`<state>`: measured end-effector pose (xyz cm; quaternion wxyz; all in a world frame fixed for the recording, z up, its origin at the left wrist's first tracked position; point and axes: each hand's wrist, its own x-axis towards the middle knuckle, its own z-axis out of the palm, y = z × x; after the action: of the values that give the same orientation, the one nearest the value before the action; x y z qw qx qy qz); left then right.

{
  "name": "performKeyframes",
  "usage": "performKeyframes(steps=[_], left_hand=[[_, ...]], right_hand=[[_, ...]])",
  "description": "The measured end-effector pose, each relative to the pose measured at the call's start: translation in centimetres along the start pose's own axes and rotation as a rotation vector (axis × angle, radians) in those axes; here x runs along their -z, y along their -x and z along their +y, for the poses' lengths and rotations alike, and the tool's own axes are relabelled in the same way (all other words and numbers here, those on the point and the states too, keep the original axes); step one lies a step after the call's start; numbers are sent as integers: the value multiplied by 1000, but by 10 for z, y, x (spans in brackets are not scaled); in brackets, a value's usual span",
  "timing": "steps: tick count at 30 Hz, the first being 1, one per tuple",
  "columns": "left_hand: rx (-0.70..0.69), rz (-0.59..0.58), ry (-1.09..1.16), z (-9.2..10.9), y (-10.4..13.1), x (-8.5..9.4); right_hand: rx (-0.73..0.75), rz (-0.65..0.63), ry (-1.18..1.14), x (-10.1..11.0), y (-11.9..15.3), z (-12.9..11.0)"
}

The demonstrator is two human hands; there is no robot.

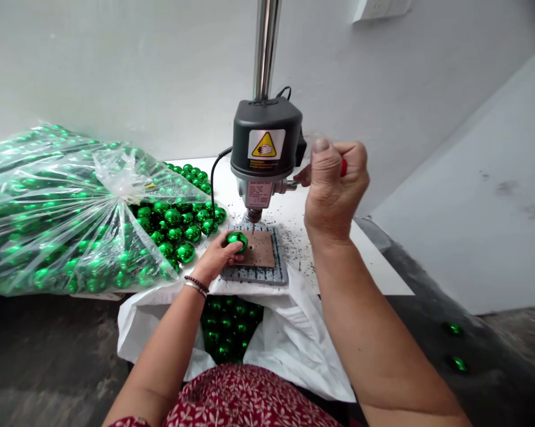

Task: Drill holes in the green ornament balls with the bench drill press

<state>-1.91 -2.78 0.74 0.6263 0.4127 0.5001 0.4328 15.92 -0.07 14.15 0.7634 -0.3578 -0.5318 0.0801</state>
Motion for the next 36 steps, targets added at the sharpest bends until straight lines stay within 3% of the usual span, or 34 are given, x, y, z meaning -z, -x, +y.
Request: performKeyframes(steps=[6, 15, 21, 36], left_hand=[[-3, 4, -303, 9, -14, -10], [8, -65, -587, 14, -18, -16], [-164, 24, -834, 18, -15, -25], [-191, 68, -741, 9, -17, -29]], right_hand=[[38, -61, 7, 4, 0, 3], [-70, -49, -95, 4, 0, -4], [-51, -36, -81, 4, 1, -6], [30, -34, 33, 21, 31, -2]])
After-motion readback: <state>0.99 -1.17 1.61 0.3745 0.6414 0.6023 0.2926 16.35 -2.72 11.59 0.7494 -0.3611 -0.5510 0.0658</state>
